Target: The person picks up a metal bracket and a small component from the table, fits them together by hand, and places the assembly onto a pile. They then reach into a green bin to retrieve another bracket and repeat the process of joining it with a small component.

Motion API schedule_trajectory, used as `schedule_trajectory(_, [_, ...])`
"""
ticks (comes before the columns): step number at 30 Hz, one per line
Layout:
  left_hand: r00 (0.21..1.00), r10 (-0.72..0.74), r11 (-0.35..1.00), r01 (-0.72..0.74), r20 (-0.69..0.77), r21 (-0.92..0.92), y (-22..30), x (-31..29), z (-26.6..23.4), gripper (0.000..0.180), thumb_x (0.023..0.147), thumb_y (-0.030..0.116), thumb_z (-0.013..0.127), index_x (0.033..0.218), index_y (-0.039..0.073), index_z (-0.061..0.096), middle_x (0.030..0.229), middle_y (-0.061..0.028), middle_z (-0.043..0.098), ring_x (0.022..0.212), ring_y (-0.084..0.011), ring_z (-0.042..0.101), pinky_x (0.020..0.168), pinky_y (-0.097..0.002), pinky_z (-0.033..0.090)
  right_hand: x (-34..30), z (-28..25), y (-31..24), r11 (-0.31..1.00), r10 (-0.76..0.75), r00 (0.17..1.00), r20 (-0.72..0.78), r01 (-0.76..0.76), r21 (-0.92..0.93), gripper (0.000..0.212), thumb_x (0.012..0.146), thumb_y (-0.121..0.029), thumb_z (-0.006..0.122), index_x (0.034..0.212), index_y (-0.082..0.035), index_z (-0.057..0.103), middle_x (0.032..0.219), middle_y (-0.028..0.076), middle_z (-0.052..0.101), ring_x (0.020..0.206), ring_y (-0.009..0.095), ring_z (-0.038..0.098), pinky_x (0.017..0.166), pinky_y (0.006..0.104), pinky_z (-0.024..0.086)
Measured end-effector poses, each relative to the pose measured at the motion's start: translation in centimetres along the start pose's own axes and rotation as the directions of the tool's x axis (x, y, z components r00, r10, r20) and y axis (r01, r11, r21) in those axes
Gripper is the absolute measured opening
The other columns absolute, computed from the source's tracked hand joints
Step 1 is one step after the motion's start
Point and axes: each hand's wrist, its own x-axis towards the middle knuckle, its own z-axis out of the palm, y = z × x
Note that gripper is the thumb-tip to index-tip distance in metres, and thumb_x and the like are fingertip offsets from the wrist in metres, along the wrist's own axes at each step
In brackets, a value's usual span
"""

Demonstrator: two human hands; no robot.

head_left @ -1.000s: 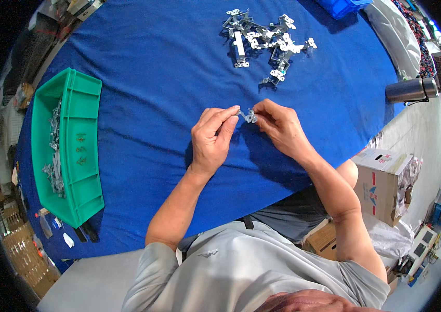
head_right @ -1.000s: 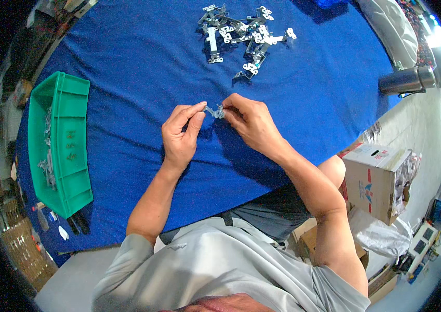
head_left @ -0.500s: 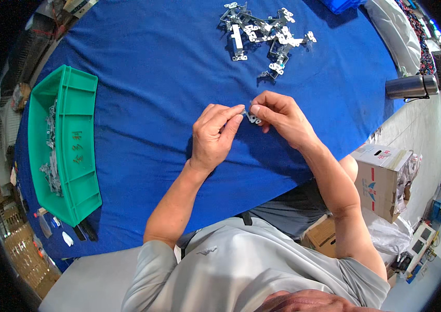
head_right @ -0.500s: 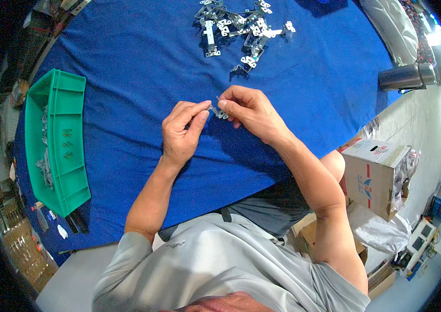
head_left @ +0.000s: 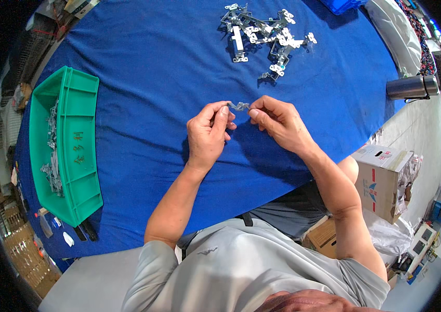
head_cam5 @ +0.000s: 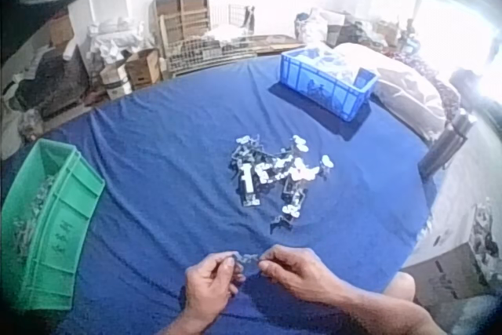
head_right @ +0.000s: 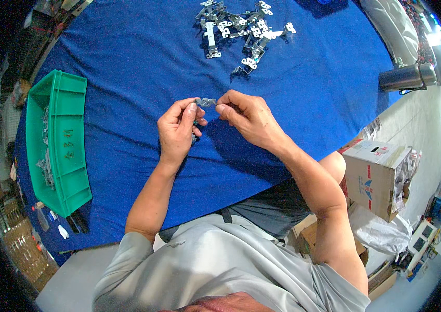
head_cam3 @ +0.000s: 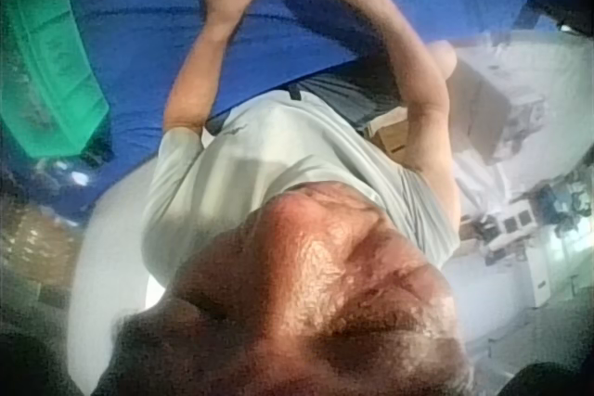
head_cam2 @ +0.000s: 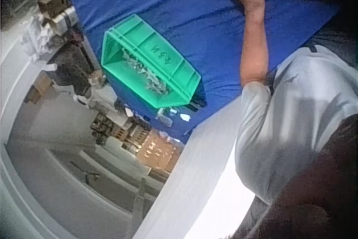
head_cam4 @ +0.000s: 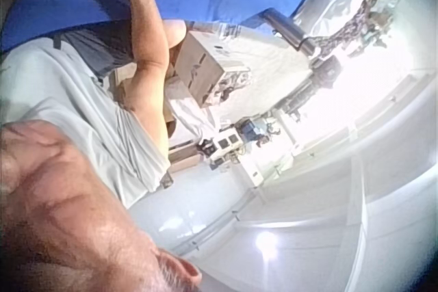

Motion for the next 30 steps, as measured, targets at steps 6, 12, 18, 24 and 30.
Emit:
schedule_trajectory(6, [1.0, 0.017, 1.0, -0.017, 0.008, 0.014, 0.0, -0.2, -0.1, 0.022, 0.101, 0.017, 0.057, 0.111, 0.001, 0.067, 0.086, -0.0069, 0.069, 0.071, -0.0104, 0.066, 0.051, -0.0202, 0.049, 0.1, 0.0, 0.7, 0.992, -0.06, 0.998, -0.024, 0.057, -0.115, 0.019, 0.097, -0.018, 0.06, 0.095, 0.001, 0.062, 0.068, 0.004, 0.059, 0.06, 0.009, 0.053, 0.054, 0.0285, 0.044])
schedule_trajectory(12, [0.999, 0.049, 0.996, -0.048, -0.012, 0.077, 0.1, -0.1, -0.1, 0.019, 0.098, 0.013, 0.061, 0.109, 0.001, 0.069, 0.086, -0.0061, 0.069, 0.069, -0.009, 0.063, 0.056, -0.0207, 0.048, 0.0, -0.2, 0.7, 0.982, -0.055, 0.998, -0.04, 0.047, -0.184, 0.016, 0.095, -0.015, 0.061, 0.095, 0.001, 0.062, 0.066, 0.005, 0.059, 0.059, 0.01, 0.052, 0.054, 0.0292, 0.043])
schedule_trajectory(18, [0.926, 0.375, 0.89, -0.372, 0.04, 0.264, 0.7, -0.1, 0.0, 0.017, 0.089, 0.003, 0.068, 0.105, 0.0, 0.072, 0.084, -0.0068, 0.067, 0.071, -0.0103, 0.06, 0.064, -0.0243, 0.047, 0.3, 0.1, 1.2, 0.997, 0.02, 0.999, -0.034, -0.017, 0.077, 0.015, 0.097, -0.013, 0.059, 0.1, 0.001, 0.062, 0.078, 0.005, 0.062, 0.067, 0.01, 0.057, 0.06, 0.0284, 0.049])
schedule_trajectory(24, [0.918, 0.39, 0.869, -0.393, 0.073, 0.301, 0.4, -0.1, -0.1, 0.015, 0.089, 0.003, 0.068, 0.103, 0.0, 0.072, 0.085, -0.0079, 0.068, 0.072, -0.012, 0.061, 0.065, -0.0244, 0.048, 0.5, -0.3, 0.8, 0.933, 0.107, 0.993, 0.046, -0.116, 0.34, 0.021, 0.098, -0.017, 0.059, 0.106, 0.003, 0.063, 0.089, 0.003, 0.063, 0.075, 0.01, 0.06, 0.068, 0.0257, 0.053])
schedule_trajectory(30, [0.894, 0.425, 0.843, -0.447, 0.142, 0.299, 0.4, -0.2, 0.2, 0.015, 0.089, 0.003, 0.067, 0.103, -0.001, 0.072, 0.084, -0.0093, 0.069, 0.074, -0.0144, 0.066, 0.064, -0.0266, 0.051, 0.6, -0.4, 1.3, 0.967, 0.062, 0.998, 0.003, -0.06, 0.247, 0.021, 0.099, -0.021, 0.06, 0.103, 0.0, 0.064, 0.087, 0.002, 0.063, 0.072, 0.008, 0.057, 0.065, 0.025, 0.05])
